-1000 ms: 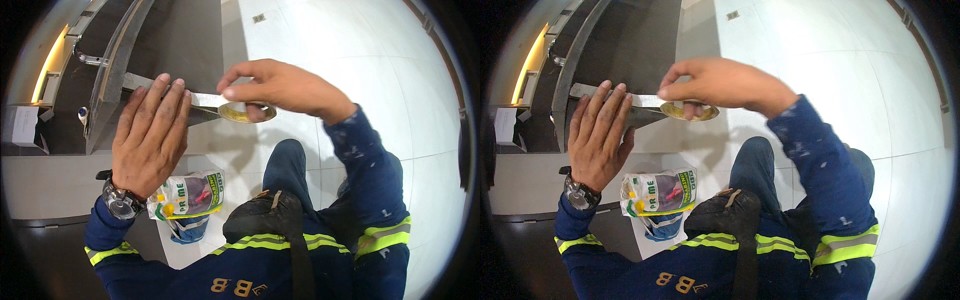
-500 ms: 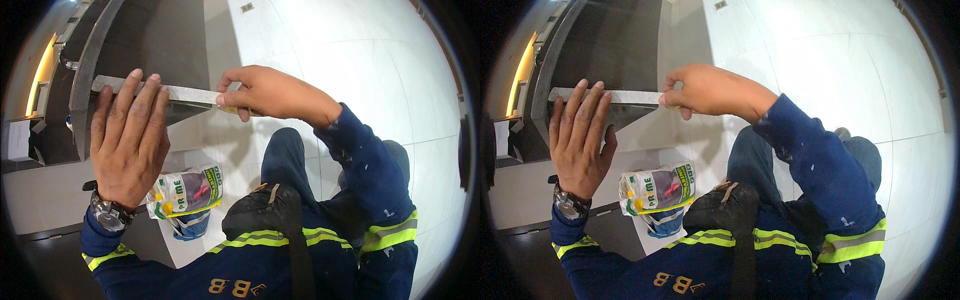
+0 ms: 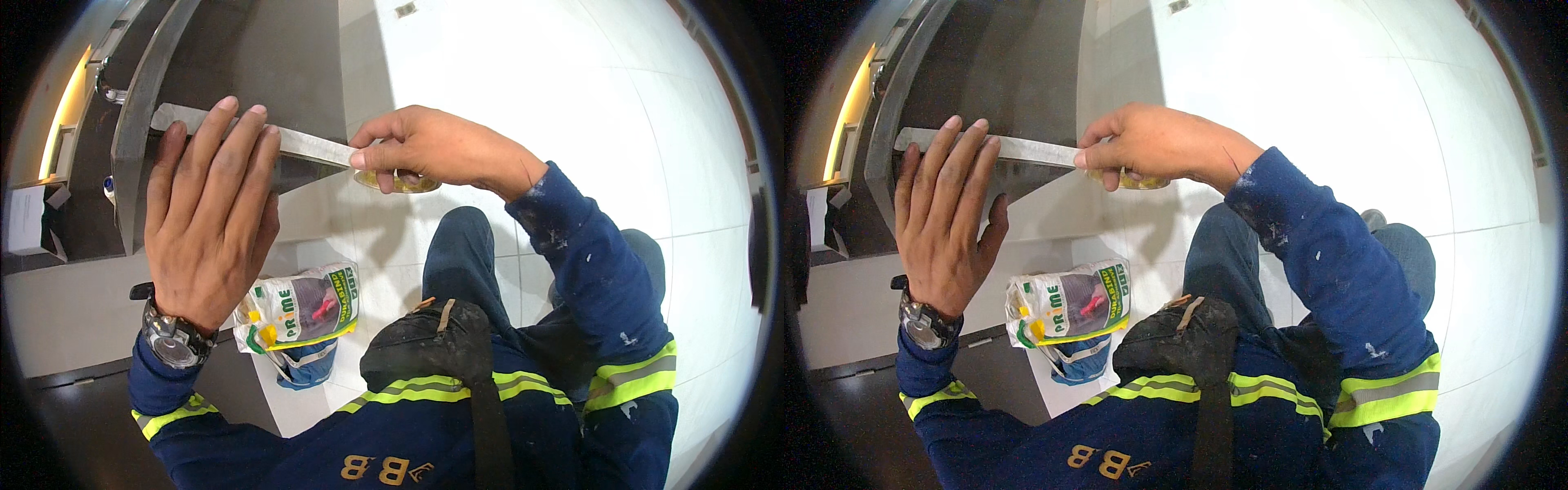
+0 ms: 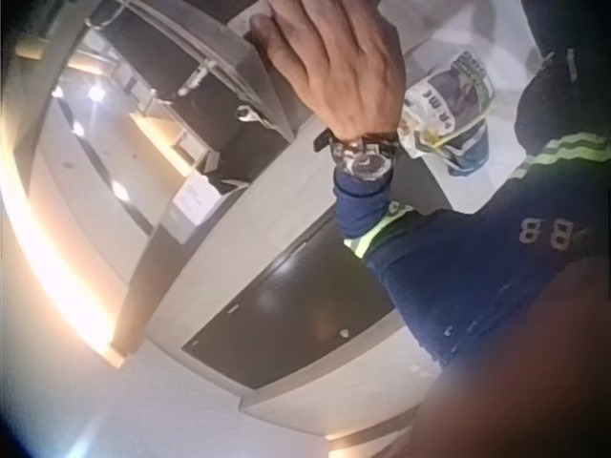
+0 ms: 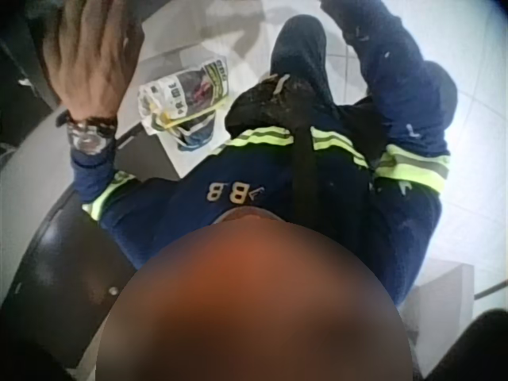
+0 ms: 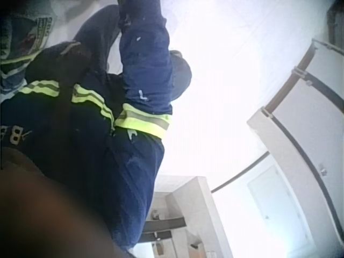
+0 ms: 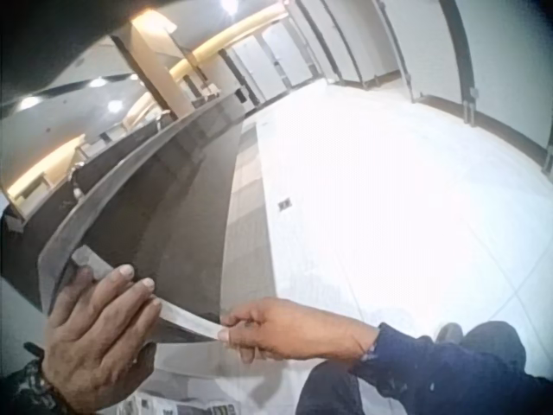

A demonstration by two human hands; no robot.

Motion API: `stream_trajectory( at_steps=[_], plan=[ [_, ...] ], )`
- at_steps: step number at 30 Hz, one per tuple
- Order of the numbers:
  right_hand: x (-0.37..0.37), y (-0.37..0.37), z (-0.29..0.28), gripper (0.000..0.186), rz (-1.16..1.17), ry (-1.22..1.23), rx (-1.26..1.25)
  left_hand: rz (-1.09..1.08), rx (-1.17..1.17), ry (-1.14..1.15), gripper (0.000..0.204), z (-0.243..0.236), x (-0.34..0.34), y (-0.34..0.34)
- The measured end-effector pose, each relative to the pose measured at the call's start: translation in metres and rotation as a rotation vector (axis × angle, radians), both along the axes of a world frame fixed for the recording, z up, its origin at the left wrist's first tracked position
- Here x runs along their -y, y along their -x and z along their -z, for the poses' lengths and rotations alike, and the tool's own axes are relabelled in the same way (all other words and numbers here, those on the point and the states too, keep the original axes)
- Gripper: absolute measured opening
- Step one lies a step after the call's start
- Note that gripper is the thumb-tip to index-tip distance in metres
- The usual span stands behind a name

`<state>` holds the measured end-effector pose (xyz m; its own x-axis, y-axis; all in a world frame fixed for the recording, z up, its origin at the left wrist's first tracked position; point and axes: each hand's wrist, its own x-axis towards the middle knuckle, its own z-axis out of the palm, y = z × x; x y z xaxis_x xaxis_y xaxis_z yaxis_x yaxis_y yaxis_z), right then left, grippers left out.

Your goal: The person kneels in a restroom and applies masking tape along the edge of a stainless steel sink cabinet. Then, using a putty knife and a small trowel, the person spreads a gray compound along the taped edge of the cabinet.

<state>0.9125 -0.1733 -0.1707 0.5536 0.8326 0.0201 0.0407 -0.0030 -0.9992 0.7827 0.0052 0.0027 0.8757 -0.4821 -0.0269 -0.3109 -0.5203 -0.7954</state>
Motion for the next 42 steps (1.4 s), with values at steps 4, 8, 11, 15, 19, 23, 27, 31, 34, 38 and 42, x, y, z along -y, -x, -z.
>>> stream_trajectory(
  at_steps=[4, 8, 11, 15, 19, 23, 27, 31, 34, 38, 42],
  plan=[
    [0.0029, 0.0014, -0.0062, 0.044, -0.003, -0.005, -0.050, -0.002, -0.002, 0.007, 0.078, 0.0009, -0.0002, -0.0005],
    [0.0021, 0.0024, -0.0077, 0.045, 0.007, -0.004, -0.037, 0.015, 0.003, 0.014, 0.078, 0.0015, -0.0002, -0.0001],
    [0.0010, 0.0031, -0.0072, 0.045, 0.021, 0.000, 0.002, 0.021, 0.006, 0.019, 0.078, 0.0025, -0.0022, -0.0001],
    [0.0027, 0.0005, -0.0066, 0.047, -0.005, -0.024, 0.020, 0.019, 0.010, 0.024, 0.078, 0.0032, -0.0009, 0.0008],
    [0.0044, -0.0014, -0.0065, 0.047, 0.001, -0.027, 0.021, 0.019, 0.011, 0.016, 0.078, 0.0024, 0.0002, -0.0008],
    [0.0018, -0.0020, -0.0037, 0.047, -0.006, -0.035, -0.002, 0.012, 0.010, 0.013, 0.078, 0.0018, -0.0010, 0.0006],
    [-0.0007, -0.0016, -0.0015, 0.045, -0.013, -0.011, -0.035, 0.029, 0.015, 0.024, 0.069, 0.0031, 0.0043, -0.0006],
    [-0.0014, -0.0015, -0.0051, 0.042, -0.008, -0.001, 0.027, 0.043, 0.010, 0.025, 0.066, 0.0006, 0.0031, 0.0000],
    [-0.0005, -0.0010, -0.0073, 0.040, -0.008, 0.006, 0.019, 0.026, 0.009, 0.021, 0.066, -0.0004, 0.0055, 0.0004],
    [-0.0008, -0.0010, -0.0052, 0.044, -0.018, -0.011, 0.025, 0.024, 0.013, 0.025, 0.069, 0.0006, 0.0033, 0.0007],
    [0.0021, -0.0024, -0.0059, 0.042, -0.059, -0.035, 0.055, 0.027, 0.017, 0.031, 0.072, 0.0002, -0.0002, 0.0026]
  ],
)
